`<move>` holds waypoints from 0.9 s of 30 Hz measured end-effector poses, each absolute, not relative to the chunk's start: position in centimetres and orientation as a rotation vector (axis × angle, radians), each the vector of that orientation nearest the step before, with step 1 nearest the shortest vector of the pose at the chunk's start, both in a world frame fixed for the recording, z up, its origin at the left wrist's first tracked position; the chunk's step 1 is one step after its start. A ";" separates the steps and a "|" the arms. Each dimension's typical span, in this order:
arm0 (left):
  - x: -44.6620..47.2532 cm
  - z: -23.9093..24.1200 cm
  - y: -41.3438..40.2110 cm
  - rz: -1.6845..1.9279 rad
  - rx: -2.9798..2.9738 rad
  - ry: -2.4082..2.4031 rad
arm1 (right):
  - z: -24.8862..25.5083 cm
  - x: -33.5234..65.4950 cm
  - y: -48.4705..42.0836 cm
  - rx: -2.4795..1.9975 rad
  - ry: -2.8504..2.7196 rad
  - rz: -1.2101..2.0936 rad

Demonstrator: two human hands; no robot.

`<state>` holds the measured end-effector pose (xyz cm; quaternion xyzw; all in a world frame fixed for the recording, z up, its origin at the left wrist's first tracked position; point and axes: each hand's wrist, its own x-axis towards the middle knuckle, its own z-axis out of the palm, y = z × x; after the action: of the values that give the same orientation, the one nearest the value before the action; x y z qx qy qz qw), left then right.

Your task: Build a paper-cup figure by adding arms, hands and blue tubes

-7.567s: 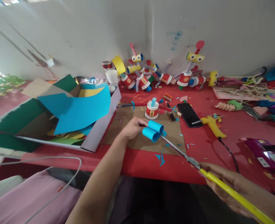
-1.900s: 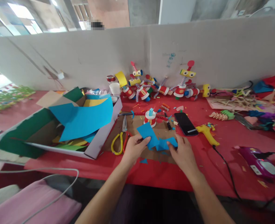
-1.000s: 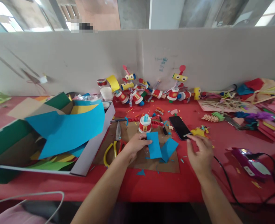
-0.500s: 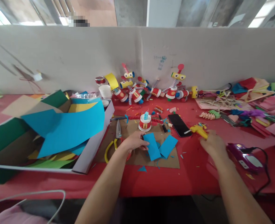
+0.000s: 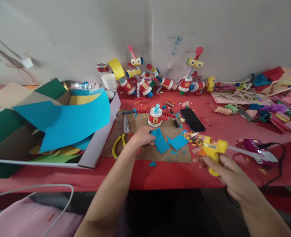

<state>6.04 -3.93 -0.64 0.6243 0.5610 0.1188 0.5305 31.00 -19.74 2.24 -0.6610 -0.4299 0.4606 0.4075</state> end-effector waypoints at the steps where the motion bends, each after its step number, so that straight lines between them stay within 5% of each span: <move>1: 6.0 -0.5 -4.0 0.271 1.497 1.344 | 2.1 30.5 -20.2 -1.649 -1.176 1.260; 27: 6.2 1.1 -4.6 0.217 1.633 1.363 | -0.1 27.9 -20.3 -1.801 -1.531 1.271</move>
<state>6.18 -4.63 1.06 0.6698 0.5588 0.0891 0.4809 27.87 -20.30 -0.11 -0.6535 -0.5556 0.4612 0.2271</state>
